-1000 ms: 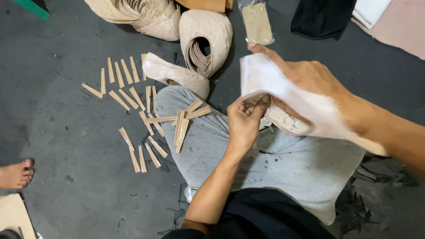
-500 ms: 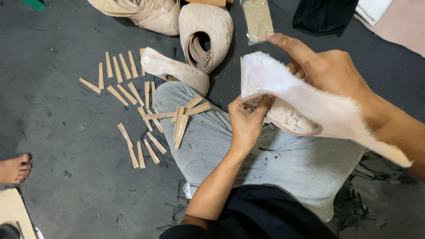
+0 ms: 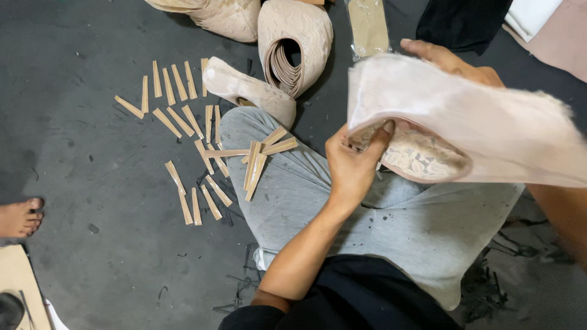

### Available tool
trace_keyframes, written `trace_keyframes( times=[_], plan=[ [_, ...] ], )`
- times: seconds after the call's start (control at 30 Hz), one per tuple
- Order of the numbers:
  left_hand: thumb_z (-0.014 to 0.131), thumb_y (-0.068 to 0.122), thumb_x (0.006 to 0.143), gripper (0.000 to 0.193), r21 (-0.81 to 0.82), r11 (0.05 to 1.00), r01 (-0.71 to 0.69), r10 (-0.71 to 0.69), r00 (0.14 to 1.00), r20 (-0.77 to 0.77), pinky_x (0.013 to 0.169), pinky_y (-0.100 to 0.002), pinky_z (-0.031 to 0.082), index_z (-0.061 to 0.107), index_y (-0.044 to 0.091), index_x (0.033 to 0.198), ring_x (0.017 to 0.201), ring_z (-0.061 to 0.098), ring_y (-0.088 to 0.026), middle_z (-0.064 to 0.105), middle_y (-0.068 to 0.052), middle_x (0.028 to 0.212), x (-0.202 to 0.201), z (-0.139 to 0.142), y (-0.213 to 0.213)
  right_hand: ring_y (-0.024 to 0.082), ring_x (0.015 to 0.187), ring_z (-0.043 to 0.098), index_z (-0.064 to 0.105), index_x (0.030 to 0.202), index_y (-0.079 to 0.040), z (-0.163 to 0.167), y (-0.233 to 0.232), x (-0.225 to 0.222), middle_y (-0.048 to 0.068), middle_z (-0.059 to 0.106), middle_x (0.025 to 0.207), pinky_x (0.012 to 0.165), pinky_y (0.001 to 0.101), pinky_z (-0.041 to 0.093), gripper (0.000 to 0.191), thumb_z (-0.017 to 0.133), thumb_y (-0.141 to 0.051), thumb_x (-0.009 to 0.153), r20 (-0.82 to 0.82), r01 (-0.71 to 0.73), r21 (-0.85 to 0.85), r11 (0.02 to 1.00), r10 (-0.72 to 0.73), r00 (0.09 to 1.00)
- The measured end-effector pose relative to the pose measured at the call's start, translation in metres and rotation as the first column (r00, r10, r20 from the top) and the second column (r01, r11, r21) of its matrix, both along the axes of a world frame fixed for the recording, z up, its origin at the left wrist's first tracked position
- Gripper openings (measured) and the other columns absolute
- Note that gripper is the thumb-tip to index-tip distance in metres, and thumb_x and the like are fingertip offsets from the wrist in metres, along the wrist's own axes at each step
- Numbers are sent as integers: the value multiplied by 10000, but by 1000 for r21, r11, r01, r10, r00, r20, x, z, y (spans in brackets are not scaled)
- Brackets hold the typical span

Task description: The person sits on the floor and assembles lace shoe uppers. They apply glue from a small container to the upper edges, fold and press the material over, secure folds with wooden clips, and shape the upper over a shoe last, setting finished uppers aside with others on the floor.

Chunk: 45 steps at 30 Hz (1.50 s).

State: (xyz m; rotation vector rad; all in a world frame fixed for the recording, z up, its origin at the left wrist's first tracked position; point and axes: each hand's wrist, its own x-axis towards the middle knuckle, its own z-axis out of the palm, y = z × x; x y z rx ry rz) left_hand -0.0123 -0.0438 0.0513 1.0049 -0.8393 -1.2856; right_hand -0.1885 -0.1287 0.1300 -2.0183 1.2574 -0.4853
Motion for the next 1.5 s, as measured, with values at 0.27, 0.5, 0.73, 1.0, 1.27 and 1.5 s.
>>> trace_keyframes(
  times=[0.27,0.5,0.73,1.0,1.27,1.5],
  plan=[
    [737,52,969,193,60,995,75,-73,997,-37,747,-230,534,743,-44,1137,844,653,-66,751,-40,964,0,2,0,230,1011,738,385,1600,-99,4,3,2,133,696,1235,868,333,612,766,703,-144,905,-7,26,-12,1000,-26,1000],
    [736,69,963,216,22,997,80,-80,997,8,808,-239,562,748,-50,1142,894,693,-93,768,-48,997,5,5,-1,227,988,750,395,1591,-76,6,3,2,134,724,1160,863,335,615,783,733,-109,885,42,42,7,999,-42,998],
    [734,58,1008,245,21,993,118,-118,993,-2,846,-246,561,738,-70,1217,946,684,-100,766,-75,1059,-3,-6,2,224,965,762,405,1582,-53,13,12,9,134,752,1084,857,338,618,801,763,-75,866,69,82,17,996,-83,994],
    [600,254,1030,450,164,807,567,-382,713,-588,893,-357,578,594,-71,1341,1019,713,-215,716,-155,1190,35,-18,-11,217,1005,772,437,1540,-17,29,35,-5,139,774,1038,899,345,608,760,799,-28,871,184,32,-334,942,33,982],
    [676,18,978,390,106,930,352,-229,780,-582,985,-311,545,574,-19,1352,1090,673,-156,698,-111,1211,18,-7,-10,353,1249,646,200,1600,-21,-6,63,-18,301,638,1305,1099,438,551,769,623,79,965,455,271,-323,907,-102,885],
    [704,-14,991,322,5,969,246,-224,889,-399,985,-285,521,608,-49,1296,1062,657,-138,715,-108,1176,7,-25,-7,308,1092,693,94,1694,-18,-30,82,-30,279,679,1191,995,427,553,719,477,-106,1093,791,205,398,894,-447,418]
  ],
)
